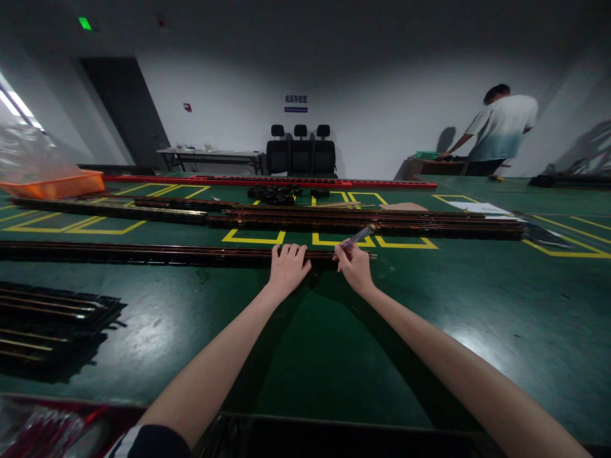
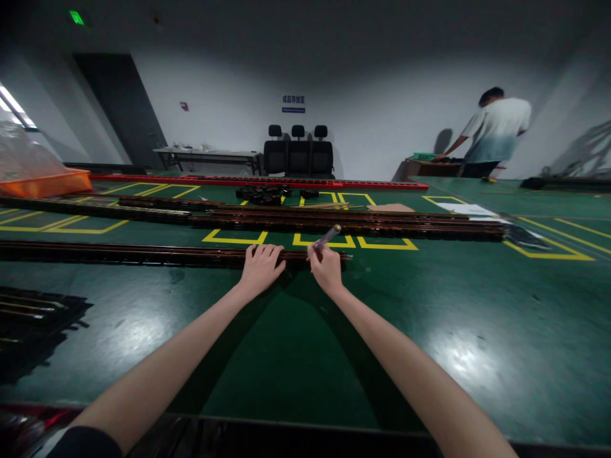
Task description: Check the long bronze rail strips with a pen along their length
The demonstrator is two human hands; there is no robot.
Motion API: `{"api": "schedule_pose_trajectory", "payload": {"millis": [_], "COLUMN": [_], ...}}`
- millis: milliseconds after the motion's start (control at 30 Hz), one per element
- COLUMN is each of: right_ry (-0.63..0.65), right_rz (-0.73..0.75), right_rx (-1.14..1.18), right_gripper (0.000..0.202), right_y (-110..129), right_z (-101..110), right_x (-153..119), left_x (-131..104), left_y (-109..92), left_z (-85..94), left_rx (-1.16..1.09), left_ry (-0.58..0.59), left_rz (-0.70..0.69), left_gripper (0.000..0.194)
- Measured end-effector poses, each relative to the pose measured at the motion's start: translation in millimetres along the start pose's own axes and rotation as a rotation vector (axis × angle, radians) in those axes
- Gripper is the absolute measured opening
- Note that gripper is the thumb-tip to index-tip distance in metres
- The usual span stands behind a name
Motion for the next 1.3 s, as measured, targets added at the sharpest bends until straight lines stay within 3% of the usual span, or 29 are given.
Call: {"api": "schedule_pose_trajectory", "payload": {"millis": [1300], "right_ry": [0.019], "right_rz": [-0.017], "right_rx": [0.039], "right_gripper": [0.043], "right_y": [-1.8], "right_z": [-1.9], "right_x": [-0.6], "left_x": [-1.2], "left_y": [4.2], "left_z": [-1.0], "left_rx": [-0.032], "left_ry": [-0.009], "left_rz": [0.024], "left_gripper": [0.040]}}
Point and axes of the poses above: each hand's wrist, its own x-axis towards the middle knuckle, its own z-axis out of the back of the hand, y = z × x, the point moved 7 cm from there along x, towards the middle knuckle, and after that the axes turned 11 degrees about x, right-handed, at the moved point
